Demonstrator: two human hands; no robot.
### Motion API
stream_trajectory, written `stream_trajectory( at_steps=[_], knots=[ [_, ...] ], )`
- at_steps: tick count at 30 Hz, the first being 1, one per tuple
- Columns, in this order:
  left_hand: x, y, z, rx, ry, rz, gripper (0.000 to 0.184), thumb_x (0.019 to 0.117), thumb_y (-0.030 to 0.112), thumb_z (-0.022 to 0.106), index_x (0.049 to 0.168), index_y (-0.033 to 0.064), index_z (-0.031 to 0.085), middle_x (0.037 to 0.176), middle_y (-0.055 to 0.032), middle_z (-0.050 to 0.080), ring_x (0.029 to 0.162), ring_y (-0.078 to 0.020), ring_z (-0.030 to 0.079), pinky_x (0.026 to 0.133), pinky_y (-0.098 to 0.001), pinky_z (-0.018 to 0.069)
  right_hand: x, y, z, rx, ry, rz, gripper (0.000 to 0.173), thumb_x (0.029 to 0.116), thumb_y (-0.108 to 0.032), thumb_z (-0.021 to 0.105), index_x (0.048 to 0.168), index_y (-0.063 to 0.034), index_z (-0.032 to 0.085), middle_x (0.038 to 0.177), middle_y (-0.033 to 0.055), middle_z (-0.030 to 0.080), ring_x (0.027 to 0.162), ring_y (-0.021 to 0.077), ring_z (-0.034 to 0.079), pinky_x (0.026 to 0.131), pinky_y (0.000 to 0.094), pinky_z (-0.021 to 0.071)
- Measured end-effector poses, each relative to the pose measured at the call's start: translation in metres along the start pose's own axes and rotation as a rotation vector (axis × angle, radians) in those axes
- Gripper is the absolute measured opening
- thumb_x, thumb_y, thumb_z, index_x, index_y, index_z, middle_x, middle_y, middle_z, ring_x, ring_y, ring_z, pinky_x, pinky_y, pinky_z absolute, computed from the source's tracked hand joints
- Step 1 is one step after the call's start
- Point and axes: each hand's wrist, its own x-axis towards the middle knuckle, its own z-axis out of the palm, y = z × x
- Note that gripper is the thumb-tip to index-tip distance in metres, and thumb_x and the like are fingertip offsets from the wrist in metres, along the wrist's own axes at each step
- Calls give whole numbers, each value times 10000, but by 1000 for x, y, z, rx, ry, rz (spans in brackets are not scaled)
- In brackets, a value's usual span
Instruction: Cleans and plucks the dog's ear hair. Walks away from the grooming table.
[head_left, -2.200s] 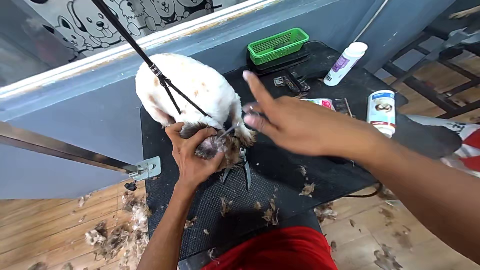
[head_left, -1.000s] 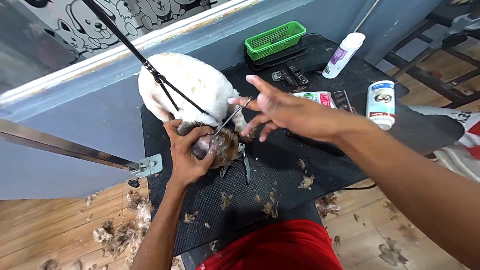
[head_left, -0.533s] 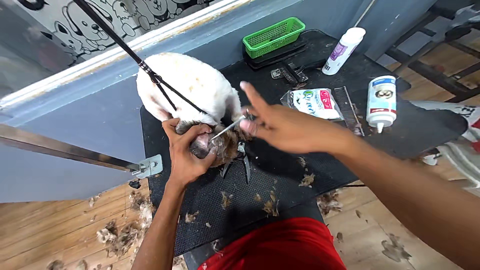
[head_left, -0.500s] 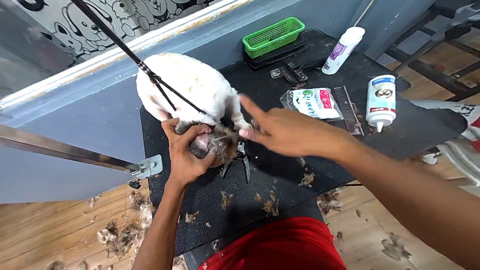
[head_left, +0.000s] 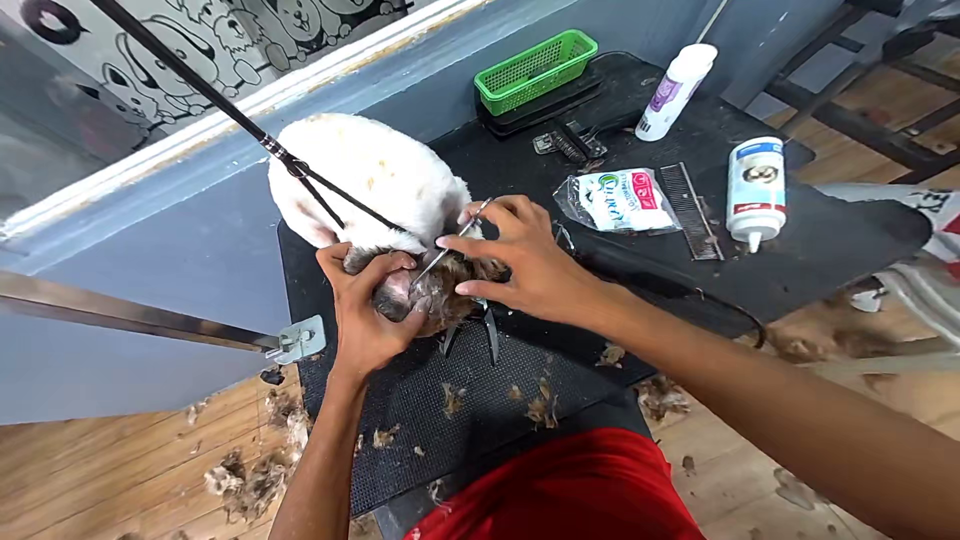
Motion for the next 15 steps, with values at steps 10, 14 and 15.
stream_trajectory(
  at_steps=[10,14,15],
  knots=[
    [4,2,-3,-161,-6,7,323,1042,352,453,1117,248,750,1282,14,559,1260,-164,407,1064,-357,303,-7,11,39,-350,-113,-158,177,1035,-162,523,1013,-75,676,792,111,679,790,311,698,946,569,508],
    [3,3,-2,-165,23,-30,290,1037,235,485,1138,269,754,1289,-2,474,1252,-139,406,1042,-303,343,-5,11,44,91,-88,63,267,1071,-206,470,967,-62,670,746,93,634,722,263,665,639,471,536],
    [3,4,-1,-166,27,-30,284,1035,222,494,1142,268,753,1287,-4,473,1250,-136,406,1038,-297,346,-3,11,42,218,-58,147,276,1073,-197,460,971,-54,673,770,86,638,743,233,659,677,451,544]
  ],
)
